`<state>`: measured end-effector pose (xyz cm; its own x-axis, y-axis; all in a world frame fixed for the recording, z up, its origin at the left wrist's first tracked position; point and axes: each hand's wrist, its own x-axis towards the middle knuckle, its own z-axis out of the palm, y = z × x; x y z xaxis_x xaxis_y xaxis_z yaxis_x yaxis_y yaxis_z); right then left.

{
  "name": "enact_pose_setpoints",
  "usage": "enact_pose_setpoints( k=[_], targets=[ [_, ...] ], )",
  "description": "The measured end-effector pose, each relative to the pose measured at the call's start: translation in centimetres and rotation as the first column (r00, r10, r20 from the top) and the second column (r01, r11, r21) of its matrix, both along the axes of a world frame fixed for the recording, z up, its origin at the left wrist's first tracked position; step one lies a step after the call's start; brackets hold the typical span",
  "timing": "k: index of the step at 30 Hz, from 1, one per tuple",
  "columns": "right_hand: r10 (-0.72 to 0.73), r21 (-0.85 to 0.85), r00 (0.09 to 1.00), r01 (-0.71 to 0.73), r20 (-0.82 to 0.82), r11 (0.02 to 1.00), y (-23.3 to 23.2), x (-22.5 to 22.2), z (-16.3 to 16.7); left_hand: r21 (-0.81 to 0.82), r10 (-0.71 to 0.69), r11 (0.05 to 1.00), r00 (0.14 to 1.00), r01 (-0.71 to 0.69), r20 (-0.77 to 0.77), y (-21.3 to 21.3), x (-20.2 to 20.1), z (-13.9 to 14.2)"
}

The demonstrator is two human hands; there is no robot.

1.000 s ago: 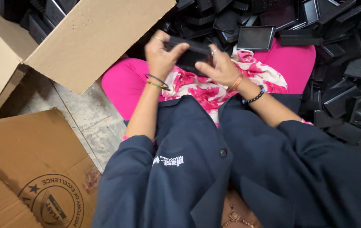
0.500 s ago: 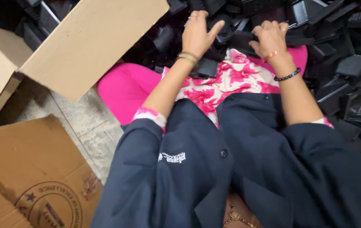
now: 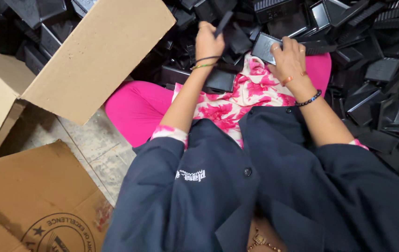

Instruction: The person sits on the floor and repeatedly picks up small black plastic parts from a large pile, briefly inspects them, and places them into a cardboard box. The person continues this sorting process throughout the clip.

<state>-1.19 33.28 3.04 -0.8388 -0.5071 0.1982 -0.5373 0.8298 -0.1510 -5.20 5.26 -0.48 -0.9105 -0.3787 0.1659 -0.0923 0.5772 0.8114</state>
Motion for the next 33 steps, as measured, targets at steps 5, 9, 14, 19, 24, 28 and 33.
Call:
enact_pose_setpoints(
  k=[5,9,14,19,24,28,33],
  targets=[
    [-0.043,-0.277,0.998,0.053,0.042,0.959,-3.1,1.0,4.0,0.842,0.010,0.538,0.999,-0.049,0.051,-3.7,5.7,-0.7],
    [0.144,-0.692,0.975,0.014,0.170,0.722,-9.4,3.2,6.5,0.963,-0.060,0.266,0.998,0.041,-0.026,-2.6,11.2,0.9],
    [0.236,-0.721,0.969,-0.114,0.070,0.683,-14.9,6.1,6.6,0.951,-0.155,-0.253,0.962,0.180,-0.223,-4.3,13.4,4.2],
    [0.318,-0.775,0.922,-0.033,0.220,0.631,-16.1,7.2,5.7,0.984,-0.061,-0.068,0.983,0.167,-0.171,-7.3,12.6,4.3],
    [0.523,-0.893,0.725,0.336,0.448,0.298,-17.0,6.0,4.3,0.969,-0.113,-0.099,0.965,0.228,-0.239,-5.8,13.1,2.2],
    [0.533,-0.881,0.703,0.345,0.471,0.323,-17.1,6.2,3.4,0.961,-0.007,0.139,0.970,0.240,-0.241,-3.9,13.2,0.9],
    [0.609,-0.921,0.694,0.242,0.384,0.304,-17.3,7.8,3.6,0.932,-0.012,0.262,0.966,0.251,-0.257,-3.2,13.1,0.6]
  ],
)
